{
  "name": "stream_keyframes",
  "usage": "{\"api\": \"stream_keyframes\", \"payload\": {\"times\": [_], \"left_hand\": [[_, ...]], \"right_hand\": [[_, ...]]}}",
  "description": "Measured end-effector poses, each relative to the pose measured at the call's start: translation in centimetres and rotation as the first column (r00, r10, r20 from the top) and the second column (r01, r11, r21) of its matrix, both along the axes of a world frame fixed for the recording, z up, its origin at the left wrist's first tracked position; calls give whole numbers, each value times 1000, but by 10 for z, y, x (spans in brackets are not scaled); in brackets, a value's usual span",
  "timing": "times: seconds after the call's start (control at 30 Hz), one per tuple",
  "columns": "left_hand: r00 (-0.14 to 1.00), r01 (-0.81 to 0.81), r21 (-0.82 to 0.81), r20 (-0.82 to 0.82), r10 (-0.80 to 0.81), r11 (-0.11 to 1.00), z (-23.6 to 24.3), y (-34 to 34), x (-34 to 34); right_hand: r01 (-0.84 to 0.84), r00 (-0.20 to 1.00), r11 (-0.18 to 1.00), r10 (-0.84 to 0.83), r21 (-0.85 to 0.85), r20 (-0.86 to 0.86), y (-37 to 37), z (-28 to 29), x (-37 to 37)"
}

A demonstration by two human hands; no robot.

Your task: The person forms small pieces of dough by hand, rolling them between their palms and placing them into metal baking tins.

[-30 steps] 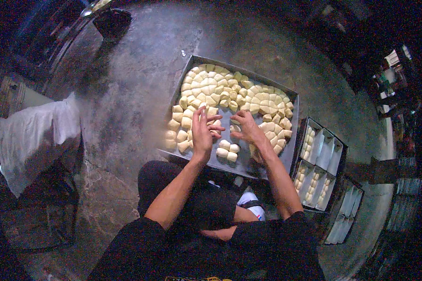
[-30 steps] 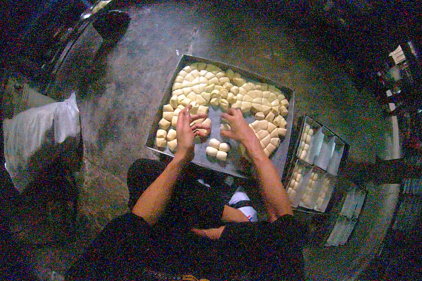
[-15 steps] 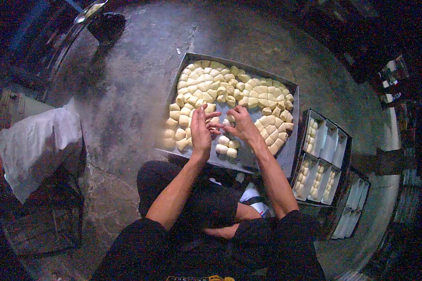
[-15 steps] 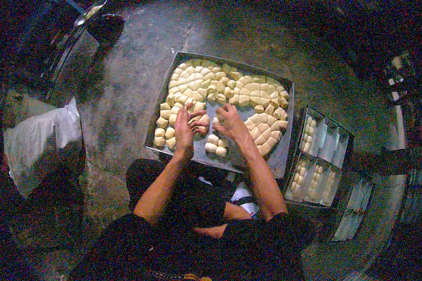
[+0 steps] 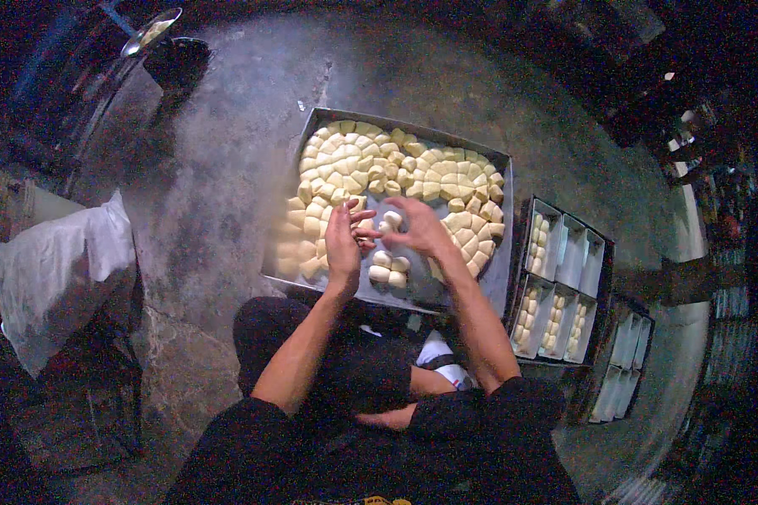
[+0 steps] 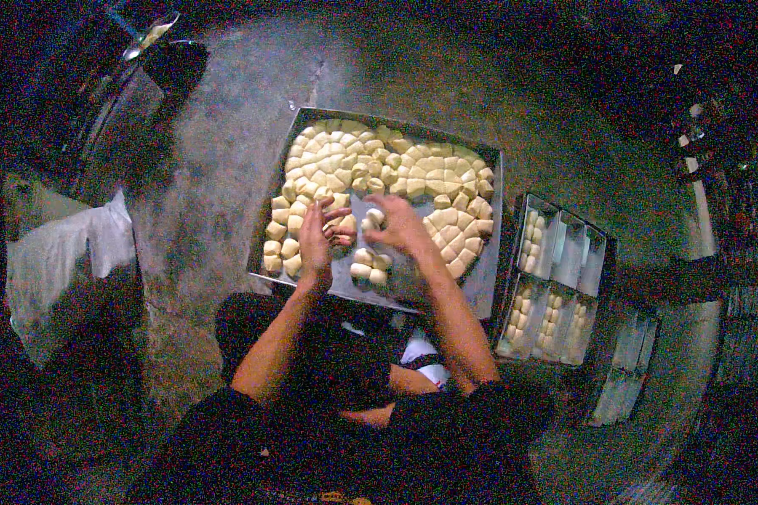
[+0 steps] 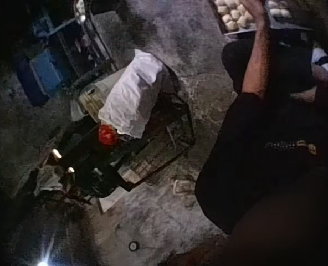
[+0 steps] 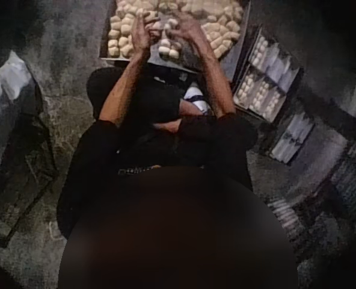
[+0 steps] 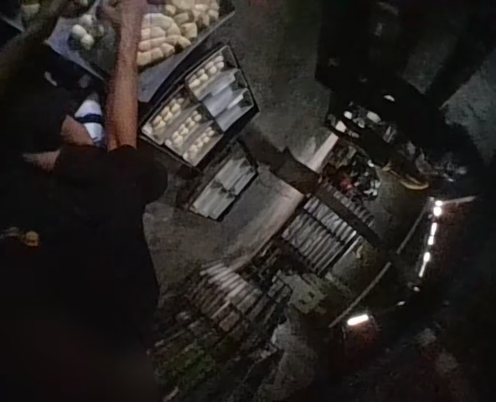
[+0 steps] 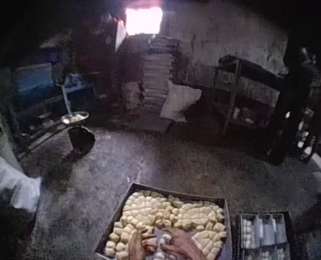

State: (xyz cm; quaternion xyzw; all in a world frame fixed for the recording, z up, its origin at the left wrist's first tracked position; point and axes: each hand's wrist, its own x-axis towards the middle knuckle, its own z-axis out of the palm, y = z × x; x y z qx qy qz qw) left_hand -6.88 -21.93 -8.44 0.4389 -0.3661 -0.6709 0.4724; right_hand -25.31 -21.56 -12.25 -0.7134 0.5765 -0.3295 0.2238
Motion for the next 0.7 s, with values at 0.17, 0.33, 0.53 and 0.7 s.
{"api": "stream_keyframes", "payload": {"times": [0.17,0.33,0.53,0.7], "left_hand": [[998,57,-5,25,-57,998,-1,3,-8],[950,301,46,-103,-295,953,-6,11,-5],[794,602,353,-364,-488,716,27,39,-4],[732,681,296,-285,-619,670,35,63,1]], "right_hand": [[469,712,875,-454,-117,-536,7,-6,-81],[335,907,942,-329,-23,-262,8,8,-90],[211,953,976,-196,-45,232,100,108,6],[106,976,948,-157,-299,-151,166,130,34]]}}
